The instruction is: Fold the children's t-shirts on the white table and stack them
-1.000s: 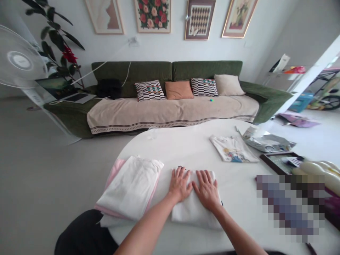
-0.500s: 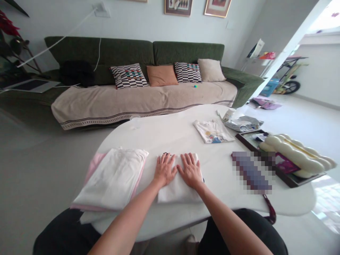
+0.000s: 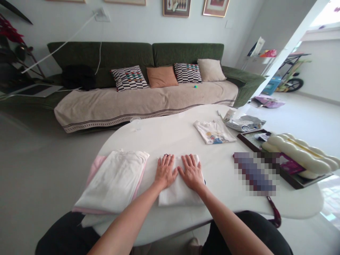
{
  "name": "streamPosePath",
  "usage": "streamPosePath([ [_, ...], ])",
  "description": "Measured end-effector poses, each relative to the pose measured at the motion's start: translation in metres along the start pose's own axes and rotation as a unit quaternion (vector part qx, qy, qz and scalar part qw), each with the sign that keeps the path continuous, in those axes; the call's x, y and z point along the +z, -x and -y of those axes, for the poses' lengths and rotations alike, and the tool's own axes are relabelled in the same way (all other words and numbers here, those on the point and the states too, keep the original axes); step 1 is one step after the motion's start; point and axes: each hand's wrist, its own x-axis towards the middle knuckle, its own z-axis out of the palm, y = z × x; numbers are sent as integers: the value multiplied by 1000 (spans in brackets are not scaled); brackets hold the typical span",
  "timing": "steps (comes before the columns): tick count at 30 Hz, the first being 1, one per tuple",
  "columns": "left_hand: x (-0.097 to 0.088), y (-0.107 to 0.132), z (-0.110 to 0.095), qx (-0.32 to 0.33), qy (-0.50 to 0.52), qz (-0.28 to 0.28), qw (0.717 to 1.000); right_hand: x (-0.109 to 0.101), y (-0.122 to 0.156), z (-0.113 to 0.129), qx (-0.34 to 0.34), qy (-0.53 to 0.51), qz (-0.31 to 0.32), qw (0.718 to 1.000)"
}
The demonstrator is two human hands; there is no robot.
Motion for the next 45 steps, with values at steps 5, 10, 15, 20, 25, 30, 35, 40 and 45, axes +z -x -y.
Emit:
streamPosePath([
  [5, 2, 1, 0, 1, 6, -12, 1000, 2, 0, 0, 8, -2, -1, 1000],
  [10, 1, 4, 2, -2, 25, -22, 999, 1, 1, 1, 5, 0, -1, 1000],
  [15, 3, 16, -3, -24, 48, -23, 998, 3, 0, 2, -6, 10, 19, 1000],
  [20, -14, 34, -4, -55, 79, 27, 995, -10, 11, -4, -59, 4, 73, 996],
  [25, -45, 54, 18, -10, 91, 58, 994, -25, 35, -24, -56, -17, 49, 997],
  [30, -39, 65, 21, 12, 81, 77, 994, -14, 52, -15, -67, -38, 41, 996],
  [35, -36, 47, 15, -29, 83, 81, 993, -13, 40, 1, 11, -23, 59, 998],
  [40, -51, 23, 23, -54, 141, 82, 985, -44, 45, 17, 3, -20, 94, 995],
  [45, -49, 24, 28, -144, 173, 74, 971, -40, 100, 76, 17, -81, 31, 996],
])
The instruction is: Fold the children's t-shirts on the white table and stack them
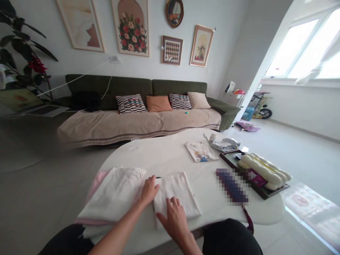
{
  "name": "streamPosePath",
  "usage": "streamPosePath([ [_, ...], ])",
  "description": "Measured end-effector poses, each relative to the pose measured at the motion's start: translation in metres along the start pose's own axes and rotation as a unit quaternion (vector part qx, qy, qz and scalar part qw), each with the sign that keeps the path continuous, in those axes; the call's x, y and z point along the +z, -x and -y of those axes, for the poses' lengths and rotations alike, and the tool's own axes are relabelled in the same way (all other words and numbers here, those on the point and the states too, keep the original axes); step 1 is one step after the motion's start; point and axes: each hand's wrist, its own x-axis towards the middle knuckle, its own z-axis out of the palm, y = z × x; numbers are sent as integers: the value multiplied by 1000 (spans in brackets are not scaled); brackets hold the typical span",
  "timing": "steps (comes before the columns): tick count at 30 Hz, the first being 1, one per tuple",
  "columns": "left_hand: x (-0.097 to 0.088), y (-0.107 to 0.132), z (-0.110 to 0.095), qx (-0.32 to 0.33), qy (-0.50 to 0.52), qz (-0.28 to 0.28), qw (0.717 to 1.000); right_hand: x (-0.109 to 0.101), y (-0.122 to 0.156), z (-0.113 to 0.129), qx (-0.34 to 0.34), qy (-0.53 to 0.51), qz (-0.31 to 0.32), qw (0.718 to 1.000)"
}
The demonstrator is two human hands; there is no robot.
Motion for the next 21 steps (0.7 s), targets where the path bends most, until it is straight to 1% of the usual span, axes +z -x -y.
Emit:
streamPosePath([
  [2, 0, 11, 5, -31, 26, 11, 999, 15, 19, 16, 41, 5, -35, 999],
  [4, -1, 28, 10, -41, 49, 26, 998, 26, 30, 22, 67, 15, -63, 996],
  [6, -3, 52, 13, -50, 126, 33, 990, 31, 33, 22, 67, 10, -65, 996],
  [7, -3, 65, 14, -62, 194, 33, 979, 33, 33, 21, 61, 4, -59, 996],
  [8, -2, 78, 13, -81, 277, 33, 957, 35, 34, 21, 53, -2, -51, 997],
  [9, -1, 89, 11, -105, 366, 34, 924, 36, 34, 22, 44, -8, -44, 998],
  [10, 0, 99, 7, -129, 446, 33, 885, 37, 34, 23, 37, -15, -40, 998],
  [12, 0, 112, -3, -168, 551, 26, 817, 35, 35, 27, 24, -43, -44, 998],
  [13, -3, 115, -10, -177, 582, 22, 793, 32, 35, 28, 14, -72, -49, 996],
  [14, -7, 117, -16, -178, 600, 22, 780, 27, 33, 29, 5, -114, -51, 992],
  [16, -22, 115, -30, -152, 614, 46, 774, 8, 26, 26, -20, -236, -42, 971],
  [18, -45, 109, -42, -92, 616, 85, 778, -20, 14, 17, -45, -373, -22, 926],
  [19, -58, 106, -47, -60, 611, 88, 784, -36, 7, 11, -51, -432, -9, 900],
  [20, -70, 102, -51, -33, 604, 73, 793, -51, -2, 3, -41, -486, 2, 873],
  [21, -81, 97, -54, -14, 590, 39, 806, -65, -10, -6, -7, -534, 26, 845],
])
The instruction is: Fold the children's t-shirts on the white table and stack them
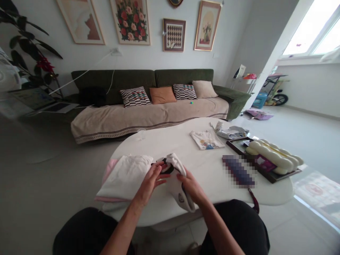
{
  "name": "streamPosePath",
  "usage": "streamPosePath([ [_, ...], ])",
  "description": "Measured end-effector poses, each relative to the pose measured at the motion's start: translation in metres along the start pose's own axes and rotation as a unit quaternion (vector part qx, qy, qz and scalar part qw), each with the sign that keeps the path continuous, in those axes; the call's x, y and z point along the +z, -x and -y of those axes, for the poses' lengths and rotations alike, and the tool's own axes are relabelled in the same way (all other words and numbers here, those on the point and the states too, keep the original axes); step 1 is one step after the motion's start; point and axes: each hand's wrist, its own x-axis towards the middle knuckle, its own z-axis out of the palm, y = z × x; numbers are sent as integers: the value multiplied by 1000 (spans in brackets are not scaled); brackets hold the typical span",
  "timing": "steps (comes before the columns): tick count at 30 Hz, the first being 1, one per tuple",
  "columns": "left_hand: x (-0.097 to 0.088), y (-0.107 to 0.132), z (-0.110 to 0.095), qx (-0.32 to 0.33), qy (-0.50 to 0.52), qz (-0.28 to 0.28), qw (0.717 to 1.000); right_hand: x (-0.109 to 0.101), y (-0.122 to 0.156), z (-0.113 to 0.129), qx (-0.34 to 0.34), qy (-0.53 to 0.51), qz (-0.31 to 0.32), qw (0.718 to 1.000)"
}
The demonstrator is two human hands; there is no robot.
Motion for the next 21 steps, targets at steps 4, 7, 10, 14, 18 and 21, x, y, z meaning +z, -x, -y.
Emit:
streamPosePath([
  [4, -12, -15, -12, 100, -88, -141, 981, -53, -21, 7, 150, -65, -5, 987],
  [7, -26, -19, 21, 45, -134, -179, 974, -88, -22, -17, 170, -12, -38, 985],
  [10, -36, -17, 71, -80, -219, -148, 961, -116, -11, -50, 202, 81, -107, 970],
  [14, -29, -22, 112, -109, -313, -79, 940, -127, 8, -83, 224, 212, -152, 939],
  [18, -9, -47, 117, -106, -343, -68, 931, -103, 13, -96, 220, 304, -158, 913],
  [21, 0, -56, 112, -113, -338, -77, 931, -86, 11, -98, 226, 321, -162, 905],
])
